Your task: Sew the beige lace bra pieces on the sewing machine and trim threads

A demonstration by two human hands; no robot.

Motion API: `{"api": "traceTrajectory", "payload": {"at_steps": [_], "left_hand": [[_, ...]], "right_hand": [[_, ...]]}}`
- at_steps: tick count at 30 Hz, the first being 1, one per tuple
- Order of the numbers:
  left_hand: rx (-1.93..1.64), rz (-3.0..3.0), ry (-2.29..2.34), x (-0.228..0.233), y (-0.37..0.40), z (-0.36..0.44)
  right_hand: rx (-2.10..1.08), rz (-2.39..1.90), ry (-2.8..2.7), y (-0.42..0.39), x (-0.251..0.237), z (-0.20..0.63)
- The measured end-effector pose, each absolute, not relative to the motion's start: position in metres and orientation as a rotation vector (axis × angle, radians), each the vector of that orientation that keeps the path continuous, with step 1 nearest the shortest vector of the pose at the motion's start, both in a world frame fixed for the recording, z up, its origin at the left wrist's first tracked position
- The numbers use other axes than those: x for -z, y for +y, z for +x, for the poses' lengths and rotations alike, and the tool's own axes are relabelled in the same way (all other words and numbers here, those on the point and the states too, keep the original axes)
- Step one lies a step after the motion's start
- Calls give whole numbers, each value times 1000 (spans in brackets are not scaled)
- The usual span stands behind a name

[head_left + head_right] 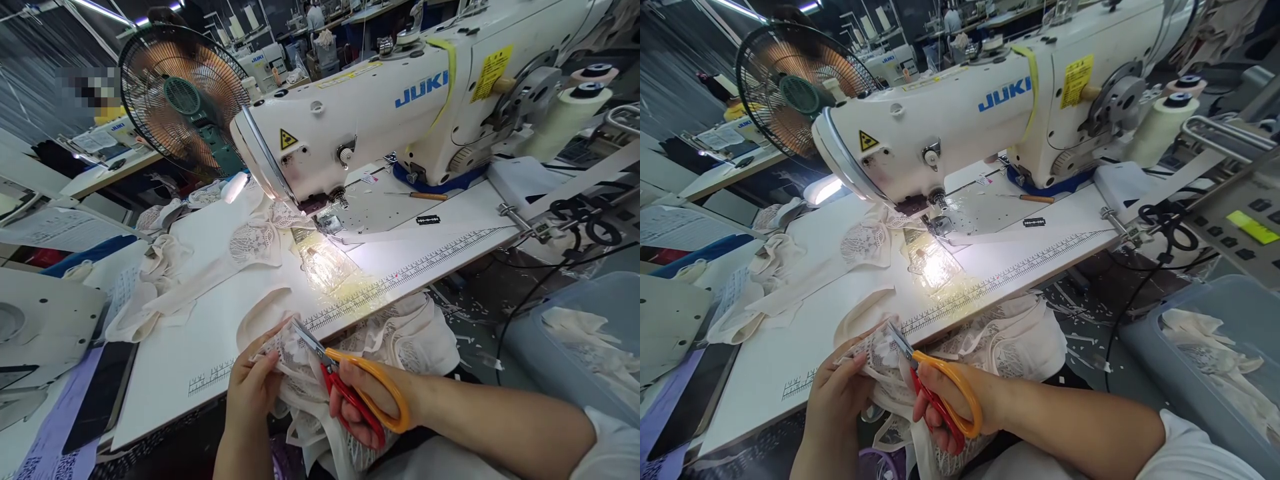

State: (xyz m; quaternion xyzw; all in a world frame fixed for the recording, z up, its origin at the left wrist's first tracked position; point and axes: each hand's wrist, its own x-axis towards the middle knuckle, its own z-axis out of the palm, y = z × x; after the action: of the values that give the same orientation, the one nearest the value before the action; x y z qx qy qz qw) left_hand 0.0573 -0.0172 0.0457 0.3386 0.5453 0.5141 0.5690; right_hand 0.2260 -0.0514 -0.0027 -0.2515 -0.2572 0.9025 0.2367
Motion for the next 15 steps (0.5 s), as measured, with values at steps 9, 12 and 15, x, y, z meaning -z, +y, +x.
{"api": "traceTrajectory", "payload": {"at_steps": [9,12,15], "left_hand": [[-1170,823,1282,-44,-17,55],[-1177,832,1284,-45,-16,56],[-1170,832,1285,-46,-16,57]], "right_hand": [[-2492,-692,-701,-53,3,230],[-2483,-697,-699,-53,2,230],[-2480,-690,-695,-54,1,229]]}}
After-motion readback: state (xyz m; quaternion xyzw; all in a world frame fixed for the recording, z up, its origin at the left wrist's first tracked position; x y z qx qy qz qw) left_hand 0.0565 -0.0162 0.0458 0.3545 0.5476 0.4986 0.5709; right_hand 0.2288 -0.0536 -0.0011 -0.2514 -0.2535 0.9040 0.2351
